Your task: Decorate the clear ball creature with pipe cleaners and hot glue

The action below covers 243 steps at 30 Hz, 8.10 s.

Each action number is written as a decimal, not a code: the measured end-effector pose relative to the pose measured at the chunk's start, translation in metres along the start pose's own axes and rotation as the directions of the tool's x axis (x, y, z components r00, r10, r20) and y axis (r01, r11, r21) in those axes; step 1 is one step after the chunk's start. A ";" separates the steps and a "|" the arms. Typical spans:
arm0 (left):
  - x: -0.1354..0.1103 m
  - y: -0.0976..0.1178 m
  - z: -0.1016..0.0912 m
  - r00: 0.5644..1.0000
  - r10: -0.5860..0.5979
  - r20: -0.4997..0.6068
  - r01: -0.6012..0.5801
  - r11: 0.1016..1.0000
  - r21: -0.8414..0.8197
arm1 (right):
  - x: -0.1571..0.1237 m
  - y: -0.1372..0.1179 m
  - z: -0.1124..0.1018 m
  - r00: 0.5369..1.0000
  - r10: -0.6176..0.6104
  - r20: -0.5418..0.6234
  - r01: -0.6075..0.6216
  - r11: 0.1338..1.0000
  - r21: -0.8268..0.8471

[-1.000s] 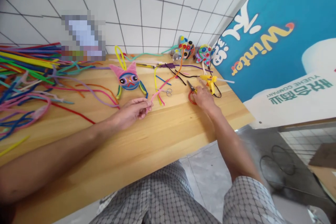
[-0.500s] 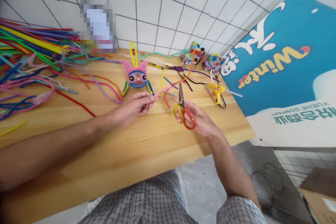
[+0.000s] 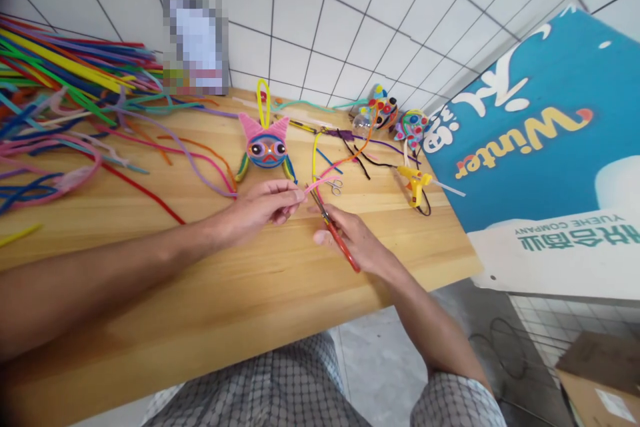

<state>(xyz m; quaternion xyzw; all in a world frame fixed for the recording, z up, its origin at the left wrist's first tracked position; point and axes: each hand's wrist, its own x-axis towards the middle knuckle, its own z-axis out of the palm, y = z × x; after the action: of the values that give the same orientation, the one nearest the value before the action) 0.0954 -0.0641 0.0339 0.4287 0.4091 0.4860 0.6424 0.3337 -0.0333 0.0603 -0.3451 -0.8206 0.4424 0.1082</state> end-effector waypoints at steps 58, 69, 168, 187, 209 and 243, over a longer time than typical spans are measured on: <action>0.001 -0.015 -0.002 0.997 -0.073 0.027 0.077 0.976 -0.205 | 0.029 0.000 0.006 0.832 -0.404 -0.380 0.271 0.894 -0.357; 0.003 -0.006 -0.004 0.997 -0.082 0.000 0.079 0.959 -0.273 | 0.055 0.004 0.004 0.759 -0.464 -0.457 0.306 0.874 -0.377; 0.047 0.001 -0.113 0.694 0.540 -0.477 -0.221 0.790 0.572 | 0.172 -0.016 -0.007 0.791 -0.398 -0.464 0.272 0.909 -0.316; 0.053 0.004 -0.112 0.828 0.437 -0.351 -0.208 0.822 0.531 | 0.177 -0.004 -0.001 0.791 -0.463 -0.399 0.298 0.862 -0.410; 0.049 0.000 -0.111 0.778 0.519 -0.354 -0.221 0.754 0.619 | 0.173 -0.010 0.001 0.754 -0.520 -0.401 0.329 0.828 -0.455; 0.023 0.025 -0.094 0.441 0.887 0.139 -0.375 0.042 0.926 | 0.156 -0.034 0.027 0.601 -0.634 -0.486 0.512 0.773 -0.375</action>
<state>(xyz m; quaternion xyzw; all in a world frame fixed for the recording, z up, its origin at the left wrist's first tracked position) 0.0046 -0.0237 0.0272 0.6884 0.4864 0.5261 -0.1131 0.1896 0.0397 0.0516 -0.1899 -0.8512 0.1706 0.4586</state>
